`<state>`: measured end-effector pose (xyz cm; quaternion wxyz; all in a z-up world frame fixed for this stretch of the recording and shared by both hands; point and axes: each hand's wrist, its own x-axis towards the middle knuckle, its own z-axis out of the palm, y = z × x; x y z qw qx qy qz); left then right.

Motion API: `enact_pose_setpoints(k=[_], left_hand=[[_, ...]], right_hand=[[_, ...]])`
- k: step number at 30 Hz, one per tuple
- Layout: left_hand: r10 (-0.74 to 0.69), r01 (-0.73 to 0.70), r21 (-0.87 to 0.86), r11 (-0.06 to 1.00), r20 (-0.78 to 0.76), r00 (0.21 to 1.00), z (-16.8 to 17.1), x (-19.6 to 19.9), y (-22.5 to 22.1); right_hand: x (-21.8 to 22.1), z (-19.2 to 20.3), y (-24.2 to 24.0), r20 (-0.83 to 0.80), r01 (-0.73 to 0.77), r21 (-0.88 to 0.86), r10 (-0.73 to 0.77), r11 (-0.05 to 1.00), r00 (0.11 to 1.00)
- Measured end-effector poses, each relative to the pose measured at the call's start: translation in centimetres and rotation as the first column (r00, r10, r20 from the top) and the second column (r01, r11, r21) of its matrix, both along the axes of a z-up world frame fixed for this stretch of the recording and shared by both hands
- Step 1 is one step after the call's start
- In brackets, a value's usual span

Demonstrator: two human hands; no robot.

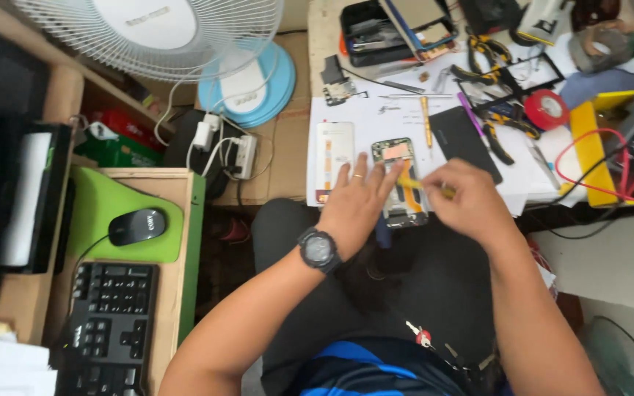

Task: The person uses a purple plastic spudger to pry and separate components on a disassembled smartphone lying on their lap. They then switch to a yellow plastic spudger to continue working on the device's internal parts.

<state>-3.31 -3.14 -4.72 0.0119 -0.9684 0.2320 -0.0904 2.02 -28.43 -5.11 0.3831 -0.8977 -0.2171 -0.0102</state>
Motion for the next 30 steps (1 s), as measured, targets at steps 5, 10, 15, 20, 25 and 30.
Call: enact_pose_setpoints(k=[5,10,15,20,25,30], left_hand=[[0.012,-0.013,0.04,0.999,0.026,1.0,-1.2,0.0,-0.4],[-0.003,0.009,0.128,0.992,-0.047,0.999,-0.9,0.3,-0.2],[-0.004,0.021,0.134,0.991,-0.128,0.992,-0.6,0.5,-0.2],[-0.026,0.027,-0.044,0.999,0.007,1.0,1.1,-0.1,0.8],[-0.038,0.038,-0.023,0.999,-0.012,0.999,1.2,0.4,1.9],[-0.058,0.058,-0.002,0.998,-0.143,0.988,1.9,0.3,2.2]], right_hand=[[-1.1,1.4,-0.1,-0.1,-0.087,0.017,0.088,0.996,0.991],[-1.5,2.1,0.7,-0.111,-0.097,0.043,0.101,0.994,0.989],[-1.0,0.4,0.1,0.022,-0.032,-0.022,0.032,0.999,0.999],[-1.1,2.9,0.0,-0.097,-0.095,0.019,0.097,0.995,0.991],[-1.0,2.2,0.4,-0.036,-0.123,0.026,0.124,0.992,0.992],[-0.9,3.1,0.5,-0.102,-0.061,0.006,0.061,0.998,0.993]])
